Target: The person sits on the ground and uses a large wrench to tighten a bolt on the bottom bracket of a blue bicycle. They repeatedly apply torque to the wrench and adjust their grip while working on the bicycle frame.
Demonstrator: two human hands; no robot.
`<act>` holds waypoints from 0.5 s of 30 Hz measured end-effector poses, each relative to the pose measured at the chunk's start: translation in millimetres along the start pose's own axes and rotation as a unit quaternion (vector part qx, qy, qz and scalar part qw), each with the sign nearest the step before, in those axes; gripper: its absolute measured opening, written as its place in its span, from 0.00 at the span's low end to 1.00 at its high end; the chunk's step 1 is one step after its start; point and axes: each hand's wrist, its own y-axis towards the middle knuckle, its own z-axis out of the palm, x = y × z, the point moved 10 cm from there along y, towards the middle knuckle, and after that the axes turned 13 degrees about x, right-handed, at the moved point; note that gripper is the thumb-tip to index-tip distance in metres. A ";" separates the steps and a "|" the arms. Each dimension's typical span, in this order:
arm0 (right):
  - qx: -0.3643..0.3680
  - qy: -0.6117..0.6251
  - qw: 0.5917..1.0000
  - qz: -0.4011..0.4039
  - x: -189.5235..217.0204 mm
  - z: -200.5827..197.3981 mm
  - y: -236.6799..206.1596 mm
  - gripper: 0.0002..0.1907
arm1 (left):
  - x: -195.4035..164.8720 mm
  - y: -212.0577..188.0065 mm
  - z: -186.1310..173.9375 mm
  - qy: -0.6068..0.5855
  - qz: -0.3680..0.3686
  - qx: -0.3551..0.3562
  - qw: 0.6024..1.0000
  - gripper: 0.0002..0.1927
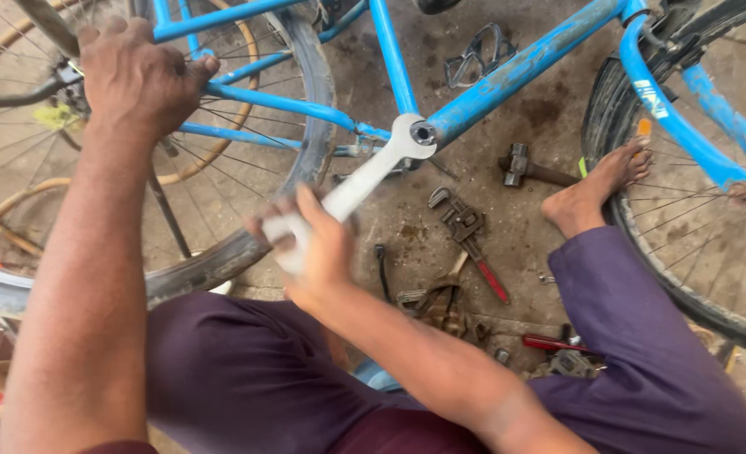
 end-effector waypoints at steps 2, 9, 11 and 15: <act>0.016 0.081 0.996 -0.031 -13.0 38.8 45.0 0.09 | 10.4 -10.1 -14.7 -0.126 0.000 -0.022 0.992 0.25; -0.120 0.084 0.989 -0.020 -25.1 52.1 156.9 0.23 | 18.9 -42.7 -17.4 -0.761 -0.005 -0.096 0.642 0.17; -0.017 0.074 0.997 -0.004 -26.1 54.2 165.0 0.24 | -11.9 -34.6 2.4 -0.728 -0.016 -0.036 0.685 0.17; 0.077 0.034 0.996 0.028 -21.3 49.8 157.1 0.25 | -39.7 -30.8 5.6 -0.583 0.002 -0.095 0.807 0.17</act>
